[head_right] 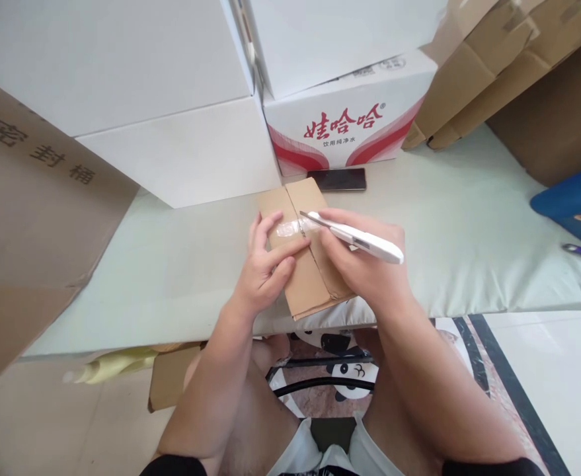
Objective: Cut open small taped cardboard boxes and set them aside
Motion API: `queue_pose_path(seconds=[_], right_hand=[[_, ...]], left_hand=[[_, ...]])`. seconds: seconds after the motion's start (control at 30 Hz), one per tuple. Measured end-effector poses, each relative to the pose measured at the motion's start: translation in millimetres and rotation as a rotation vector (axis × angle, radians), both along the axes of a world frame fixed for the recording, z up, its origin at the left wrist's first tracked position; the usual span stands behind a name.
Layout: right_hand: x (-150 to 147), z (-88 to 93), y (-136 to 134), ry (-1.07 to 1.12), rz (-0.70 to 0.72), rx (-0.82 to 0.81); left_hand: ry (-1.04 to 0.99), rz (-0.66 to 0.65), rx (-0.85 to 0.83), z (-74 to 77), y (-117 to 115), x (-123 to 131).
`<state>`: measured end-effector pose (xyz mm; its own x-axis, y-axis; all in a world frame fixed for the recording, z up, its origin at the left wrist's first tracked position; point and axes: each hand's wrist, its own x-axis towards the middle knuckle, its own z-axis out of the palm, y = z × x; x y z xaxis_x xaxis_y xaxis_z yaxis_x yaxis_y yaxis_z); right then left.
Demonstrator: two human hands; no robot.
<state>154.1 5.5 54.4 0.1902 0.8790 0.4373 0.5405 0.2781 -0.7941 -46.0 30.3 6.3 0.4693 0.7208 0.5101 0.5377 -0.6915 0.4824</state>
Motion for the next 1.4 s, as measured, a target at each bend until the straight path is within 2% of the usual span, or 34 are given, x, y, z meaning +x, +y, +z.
queue_pose_path(seconds=[0.27, 0.6, 0.77, 0.97, 1.07, 1.17, 1.23, 1.3, 1.4], right_hand=[[-2.8, 2.7, 2.0, -0.111, 0.043, -0.019], [-6.3, 6.1, -0.1, -0.16, 0.157, -0.049], [-6.8, 9.5, -0.6, -0.155, 0.177, -0.053], [-4.7, 10.5, -3.9, -0.122, 0.229, -0.143], [-1.5, 5.6, -8.5, -0.036, 0.14, -0.077], [3.5, -1.2, -8.1, 0.156, -0.109, 0.168], [8.8, -7.8, -1.4, 0.263, -0.246, 0.27], [15.9, -18.7, 9.9, 0.245, -0.273, 0.194], [27.3, -44.2, 28.4, 0.019, -0.216, -0.151]], left_hand=[[0.006, 0.004, -0.017, 0.1, -0.9, -2.2], [-0.267, 0.024, 0.013, -23.5, 2.7, 6.5], [-0.233, 0.037, 0.029, -21.8, 2.8, 3.8], [-0.172, 0.032, 0.006, -16.0, 2.4, -2.2], [-0.111, 0.043, -0.06, -11.7, 1.2, -3.5], [-0.06, 0.058, -0.092, -7.2, -1.4, -4.1], [-0.044, 0.037, -0.063, -3.4, -4.1, -4.5], [-0.046, -0.001, -0.024, 1.4, -7.5, -4.8], [-0.049, -0.009, 0.004, 8.8, -11.8, -4.2]])
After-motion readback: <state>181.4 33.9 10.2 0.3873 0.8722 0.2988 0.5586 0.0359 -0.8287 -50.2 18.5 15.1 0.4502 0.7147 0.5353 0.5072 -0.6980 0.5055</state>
